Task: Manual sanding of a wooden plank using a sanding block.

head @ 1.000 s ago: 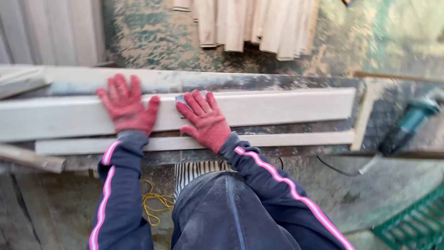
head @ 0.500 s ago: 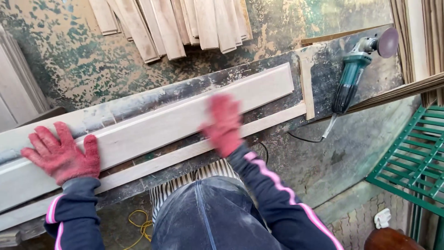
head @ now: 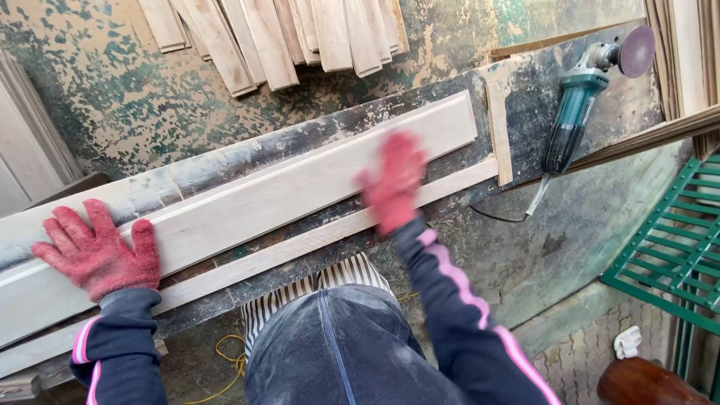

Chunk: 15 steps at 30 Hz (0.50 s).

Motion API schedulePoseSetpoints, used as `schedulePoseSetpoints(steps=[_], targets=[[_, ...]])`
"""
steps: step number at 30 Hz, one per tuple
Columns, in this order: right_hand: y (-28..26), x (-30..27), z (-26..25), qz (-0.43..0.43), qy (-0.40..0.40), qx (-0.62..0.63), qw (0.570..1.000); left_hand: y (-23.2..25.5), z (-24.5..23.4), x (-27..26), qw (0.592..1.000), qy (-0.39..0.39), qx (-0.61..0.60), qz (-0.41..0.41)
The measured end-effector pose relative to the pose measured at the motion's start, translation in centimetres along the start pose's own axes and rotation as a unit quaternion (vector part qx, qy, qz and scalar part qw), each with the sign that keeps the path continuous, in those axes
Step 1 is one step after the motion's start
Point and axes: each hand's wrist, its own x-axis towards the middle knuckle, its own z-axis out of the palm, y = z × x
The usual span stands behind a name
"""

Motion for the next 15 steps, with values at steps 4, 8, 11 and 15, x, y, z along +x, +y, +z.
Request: schedulePoseSetpoints(steps=[4,8,11,15], targets=[[-11.5,-3.1,-5.0,-0.13,-0.182,0.173,0.959,-0.2,0.2,0.3,0.999,0.013,0.041,-0.004],[-0.5,1.9,-5.9,-0.086,-0.221,-0.147,0.96,0.0,0.1,0.4,0.999,0.021,0.026,0.016],[7.7,1.7,-5.7,0.101,-0.246,-0.197,0.944,-0.4,0.2,0.3,1.0,0.015,0.014,0.004],[-2.2,1.7,-7.7,0.035,-0.126,-0.266,0.955,-0.1,0.1,0.3,1.0,0.005,0.006,-0.002]])
